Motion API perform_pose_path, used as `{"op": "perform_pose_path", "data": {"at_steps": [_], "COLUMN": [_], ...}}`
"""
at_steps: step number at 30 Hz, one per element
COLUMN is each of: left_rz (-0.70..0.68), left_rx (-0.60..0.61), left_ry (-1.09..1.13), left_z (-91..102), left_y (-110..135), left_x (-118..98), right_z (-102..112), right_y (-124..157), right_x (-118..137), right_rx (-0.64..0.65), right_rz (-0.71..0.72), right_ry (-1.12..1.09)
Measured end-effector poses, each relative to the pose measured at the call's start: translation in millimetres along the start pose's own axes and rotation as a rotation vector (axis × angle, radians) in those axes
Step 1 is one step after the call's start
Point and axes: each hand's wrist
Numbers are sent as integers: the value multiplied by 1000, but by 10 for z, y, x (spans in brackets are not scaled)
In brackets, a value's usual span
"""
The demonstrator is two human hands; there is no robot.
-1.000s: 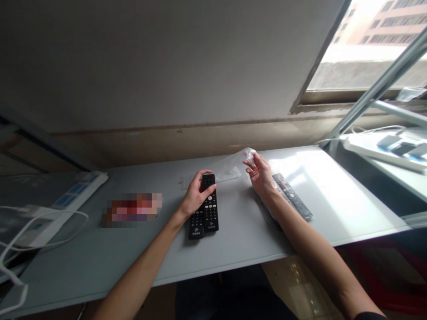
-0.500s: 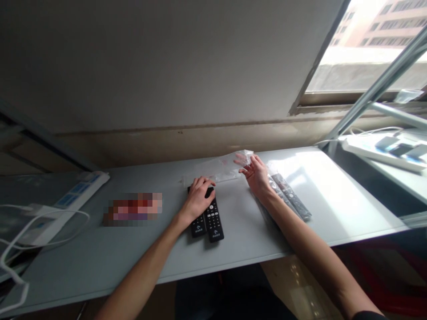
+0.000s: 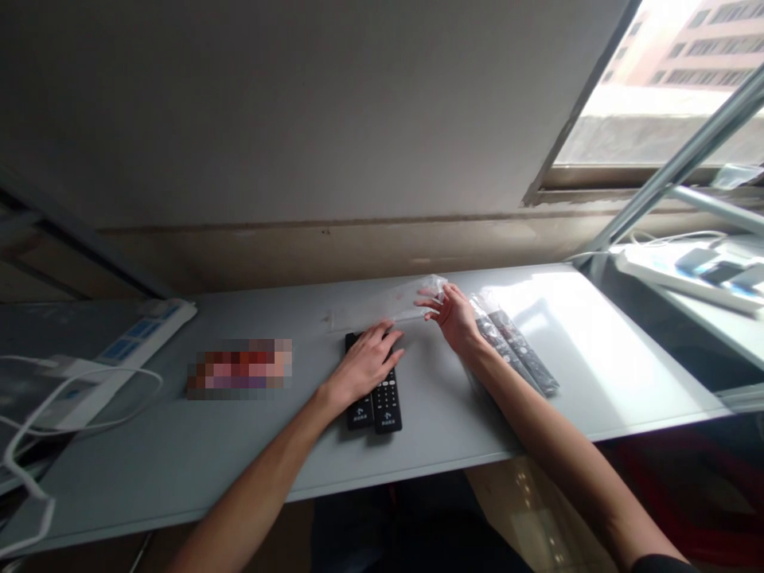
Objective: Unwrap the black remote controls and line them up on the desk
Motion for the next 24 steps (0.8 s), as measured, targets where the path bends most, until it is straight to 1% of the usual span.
{"op": "perform_pose_path", "data": {"at_steps": [2, 4, 6, 9, 12, 14, 16, 19, 21, 24], "left_rz": [8, -12, -55, -94, -45, 23, 84, 131, 172, 240], "left_rx": [12, -29, -133, -344, -509, -544, -501, -314, -173, -50], "left_ry": [-20, -30, -19, -3, -43, -82, -132, -212, -226, -237], "left_z": [-16, -10, 29, 141, 257, 305, 322, 303, 275, 235], "left_y": [13, 20, 25, 26, 0, -37, -76, -109, -111, -106], "left_x": [-25, -77, -141, -199, -144, -43, 86, 285, 392, 492], "right_z": [3, 5, 7, 11, 18, 24, 29, 36, 40, 37], "right_y": [-1, 2, 8, 16, 22, 30, 46, 70, 73, 51], "right_x": [1, 6, 11, 4, -36, -76, -114, -150, -153, -127], "right_rx": [-1, 10, 25, 55, 44, 11, -7, 34, 80, 101], "right_rz": [-3, 4, 18, 41, 52, 78, 135, 232, 264, 320], "right_ry": [-1, 1, 6, 38, 156, 289, 442, 708, 910, 1157]}}
Point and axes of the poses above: each hand's wrist, its own y-axis away from the middle knuckle, its own z-axis out of the back of the hand, x = y × z, and after that the axes turned 9 degrees about z, right-handed
